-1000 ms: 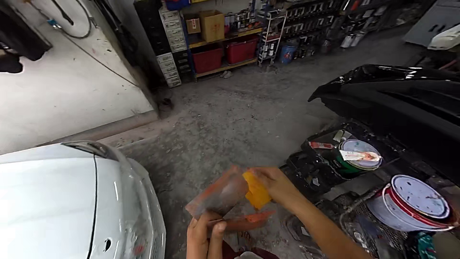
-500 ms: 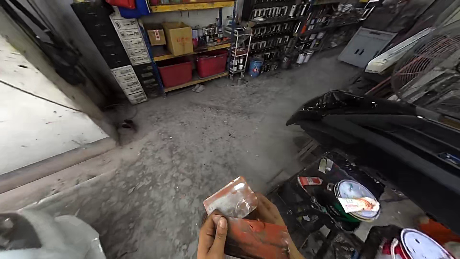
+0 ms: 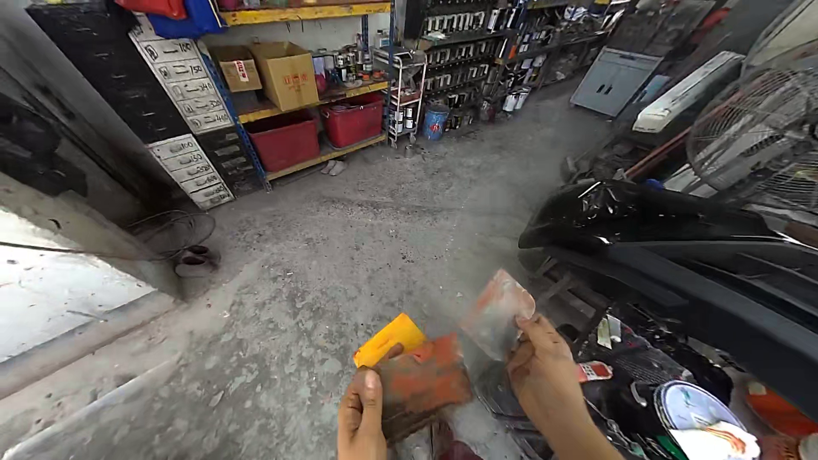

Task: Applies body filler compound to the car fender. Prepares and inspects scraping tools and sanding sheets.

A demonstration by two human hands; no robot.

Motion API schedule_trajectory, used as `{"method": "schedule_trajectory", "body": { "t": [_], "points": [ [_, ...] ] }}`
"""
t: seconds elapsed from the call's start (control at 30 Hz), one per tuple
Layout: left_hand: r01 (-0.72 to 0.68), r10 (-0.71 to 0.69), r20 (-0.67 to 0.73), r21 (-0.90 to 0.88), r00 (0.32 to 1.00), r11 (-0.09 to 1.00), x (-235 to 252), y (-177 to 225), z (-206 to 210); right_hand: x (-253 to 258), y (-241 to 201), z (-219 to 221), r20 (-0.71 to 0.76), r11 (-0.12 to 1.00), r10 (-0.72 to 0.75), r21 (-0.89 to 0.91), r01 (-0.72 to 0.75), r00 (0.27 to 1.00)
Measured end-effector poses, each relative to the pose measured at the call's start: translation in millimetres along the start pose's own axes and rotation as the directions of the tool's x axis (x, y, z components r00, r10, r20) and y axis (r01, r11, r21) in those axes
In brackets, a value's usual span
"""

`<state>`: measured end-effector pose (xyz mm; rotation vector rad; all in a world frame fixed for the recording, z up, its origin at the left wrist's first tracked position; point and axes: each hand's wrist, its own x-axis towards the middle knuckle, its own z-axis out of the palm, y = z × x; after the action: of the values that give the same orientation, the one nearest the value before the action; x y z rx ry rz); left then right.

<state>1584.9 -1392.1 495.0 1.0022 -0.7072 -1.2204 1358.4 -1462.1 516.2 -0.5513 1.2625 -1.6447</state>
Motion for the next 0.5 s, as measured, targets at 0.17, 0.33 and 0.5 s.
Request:
{"method": "schedule_trajectory", "body": {
  "t": [0.17, 0.33, 0.5],
  "points": [
    [0.062, -0.049, -0.183, 0.066, 0.982, 0.996, 46.3, 2.0, 2.3, 33.3, 19.1, 24.1, 0.159, 0.986, 0.025, -0.169, 0.002, 0.987],
    [-0.116, 0.128, -0.062, 0.162, 0.99, 0.98, 102.2, -0.2, 16.4, 79.4, 50.9, 78.1, 0.344, 0.994, -0.013, -0.096, 0.049, 0.939],
    [-0.355, 0.344, 0.094, 0.345, 0.934, 0.869, 173.0, 3.7, 47.4, 155.5, 46.3, 127.3, 0.481, 0.984, -0.117, -0.063, 0.167, 0.869]
  ]
}}
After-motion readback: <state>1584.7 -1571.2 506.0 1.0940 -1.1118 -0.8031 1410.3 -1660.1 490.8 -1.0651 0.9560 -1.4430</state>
